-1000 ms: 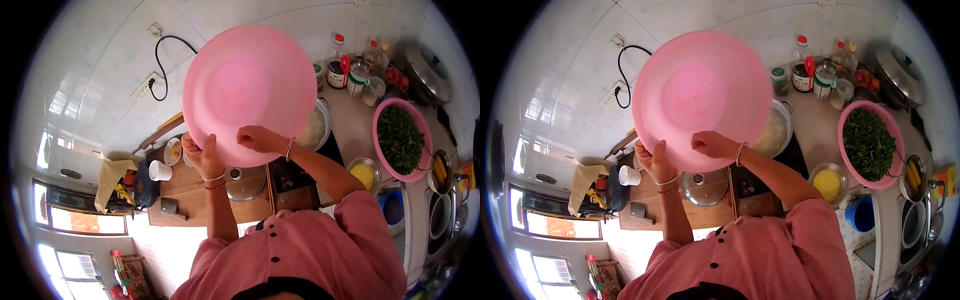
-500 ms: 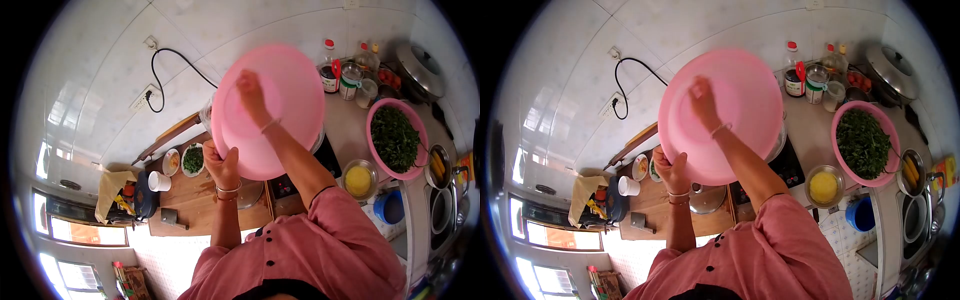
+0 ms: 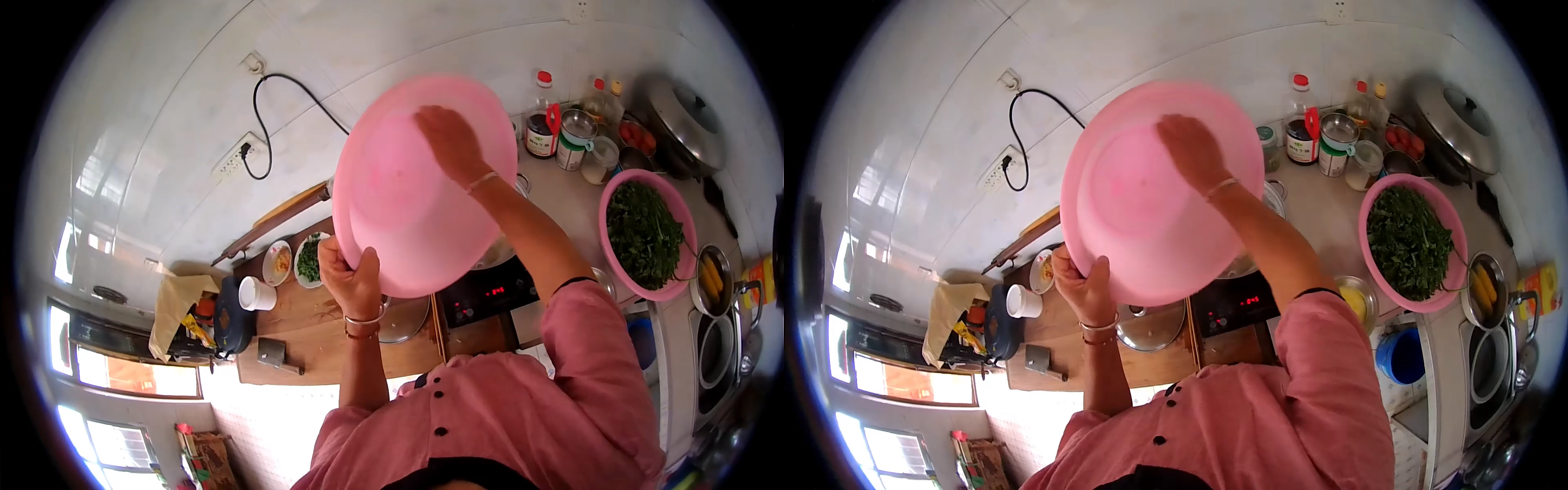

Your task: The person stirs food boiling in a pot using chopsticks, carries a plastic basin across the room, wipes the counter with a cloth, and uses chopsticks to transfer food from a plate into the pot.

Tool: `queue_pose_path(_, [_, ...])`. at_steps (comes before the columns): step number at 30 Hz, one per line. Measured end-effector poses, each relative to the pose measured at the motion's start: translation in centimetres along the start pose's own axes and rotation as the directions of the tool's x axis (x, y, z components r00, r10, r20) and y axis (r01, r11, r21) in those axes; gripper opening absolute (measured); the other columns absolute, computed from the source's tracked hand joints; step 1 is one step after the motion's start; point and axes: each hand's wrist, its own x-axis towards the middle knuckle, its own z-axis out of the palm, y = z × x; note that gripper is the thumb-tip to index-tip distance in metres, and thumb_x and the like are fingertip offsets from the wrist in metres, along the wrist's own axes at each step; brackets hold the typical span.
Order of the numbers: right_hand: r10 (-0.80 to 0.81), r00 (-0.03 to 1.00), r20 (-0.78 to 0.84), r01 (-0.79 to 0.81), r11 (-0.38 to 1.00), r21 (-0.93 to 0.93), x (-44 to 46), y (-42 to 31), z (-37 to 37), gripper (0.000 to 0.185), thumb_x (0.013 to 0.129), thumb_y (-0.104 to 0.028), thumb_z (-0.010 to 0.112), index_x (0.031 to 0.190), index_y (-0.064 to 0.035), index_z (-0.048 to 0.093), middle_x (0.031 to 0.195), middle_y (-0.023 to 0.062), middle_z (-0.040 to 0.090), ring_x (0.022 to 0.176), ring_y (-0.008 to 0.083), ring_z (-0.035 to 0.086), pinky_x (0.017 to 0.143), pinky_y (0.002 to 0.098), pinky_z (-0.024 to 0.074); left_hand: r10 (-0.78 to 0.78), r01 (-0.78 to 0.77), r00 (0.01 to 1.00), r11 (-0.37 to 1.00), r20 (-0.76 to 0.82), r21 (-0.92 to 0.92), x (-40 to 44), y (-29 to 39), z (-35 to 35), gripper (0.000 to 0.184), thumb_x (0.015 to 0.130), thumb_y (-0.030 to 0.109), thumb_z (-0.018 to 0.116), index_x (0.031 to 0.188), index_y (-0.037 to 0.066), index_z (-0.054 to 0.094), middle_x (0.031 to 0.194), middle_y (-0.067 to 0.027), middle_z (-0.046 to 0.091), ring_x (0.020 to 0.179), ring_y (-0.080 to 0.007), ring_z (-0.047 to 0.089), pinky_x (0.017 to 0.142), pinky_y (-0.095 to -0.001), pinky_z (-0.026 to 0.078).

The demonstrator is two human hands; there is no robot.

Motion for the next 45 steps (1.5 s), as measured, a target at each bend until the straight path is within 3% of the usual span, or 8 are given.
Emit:
queue_pose_path(5, [0.379,0.595,0.709,-0.35,0.916,-0.195,-7.4,-1.7,0.6,0.033,0.081,-0.009,0.05,0.112,0.0022,0.051,0.121,0.0175,0.051,0.113,0.0303,0.048,0.095,0.0391,0.0393,-0.002,0.002,1.0,0.991,0.0,0.137,-0.2,1.2,0.8,0.021,0.067,-0.006,0.06,0.084,0.002,0.051,0.076,0.0004,0.05,0.064,-0.0057,0.042,0.061,-0.0202,0.038])
queue_pose_path(9, [0.471,0.817,0.334,-0.461,0.88,-0.113,-9.9,-0.4,2.5,0.037,0.081,-0.005,0.05,0.116,0.004,0.049,0.121,0.0195,0.05,0.115,0.0305,0.047,0.095,0.0374,0.0404,0.082,-0.074,0.996,0.975,-0.03,0.211,-0.1,1.2,1.3,0.019,0.067,-0.004,0.062,0.083,0.002,0.052,0.071,0.0,0.048,0.06,-0.0065,0.04,0.055,-0.0213,0.037])
queue_pose_path(14, [0.898,0.342,0.276,-0.476,-0.088,0.875,-6.7,-2.2,1.1,0.036,0.087,-0.004,0.044,0.121,0.0059,0.047,0.12,0.0131,0.054,0.114,0.0176,0.05,0.096,0.0267,0.039,0.041,-0.032,0.997,0.99,-0.066,0.139,0.0,1.1,1.3,0.019,0.068,-0.005,0.06,0.083,0.001,0.051,0.073,-0.0006,0.049,0.062,-0.0067,0.042,0.057,-0.0209,0.037])
queue_pose_path(22, [0.71,0.673,0.207,-0.5,0.231,0.835,1.4,-5.0,-1.8,0.028,0.084,0.004,0.043,0.108,0.0016,0.056,0.112,0.0096,0.058,0.107,0.0159,0.054,0.093,0.0277,0.0412,-0.09,0.09,0.995,0.996,0.049,-0.007,-0.6,2.2,1.4,0.022,0.068,-0.006,0.058,0.087,0.001,0.051,0.079,-0.0002,0.05,0.069,-0.0057,0.044,0.065,-0.0196,0.039])
queue_pose_path(29, [-0.26,0.818,0.513,-0.261,0.626,0.735,-1.0,-11.6,-1.2,0.017,0.084,-0.004,0.053,0.101,-0.0023,0.056,0.104,0.0084,0.061,0.098,0.0183,0.057,0.085,0.0315,0.0452,-0.063,0.063,0.998,0.998,0.014,-0.003,0.7,1.4,0.5,0.02,0.068,-0.006,0.058,0.086,0.002,0.05,0.076,0.0015,0.049,0.066,-0.0044,0.043,0.061,-0.0188,0.037])
queue_pose_path(34, [0.523,0.791,0.316,-0.296,-0.124,0.947,3.1,-10.3,0.0,0.014,0.082,-0.007,0.062,0.092,-0.0004,0.054,0.09,0.0062,0.059,0.09,0.0141,0.057,0.081,0.0295,0.0457,0.001,-0.001,1.0,0.986,0.004,0.169,0.1,0.1,0.3,0.018,0.077,0.007,0.068,0.077,0.004,0.05,0.069,0.0045,0.043,0.06,-0.0032,0.035,0.055,-0.0177,0.032])
queue_pose_path(40, [-0.13,0.694,0.708,-0.563,0.515,0.646,-4.7,-13.2,-0.9,0.01,0.081,-0.004,0.056,0.091,-0.0066,0.057,0.087,0.0065,0.058,0.089,0.0198,0.057,0.08,0.0274,0.0435,-0.044,0.033,0.995,0.991,-0.084,-0.128,1.7,0.1,-0.5,0.023,0.084,0.016,0.067,0.075,0.006,0.048,0.067,0.0064,0.042,0.061,-0.0034,0.032,0.055,-0.0181,0.03])
queue_pose_path(45, [0.035,0.788,0.615,-0.022,0.999,-0.03,-8.5,-5.0,2.5,0.017,0.084,-0.014,0.045,0.09,-0.003,0.057,0.09,0.0099,0.058,0.086,0.0258,0.056,0.077,0.04,0.0438,-0.031,0.025,0.995,0.998,-0.097,-0.063,1.5,-0.2,-1.3,0.025,0.083,0.016,0.068,0.073,0.006,0.047,0.066,0.0062,0.042,0.06,-0.0031,0.032,0.055,-0.0179,0.029])
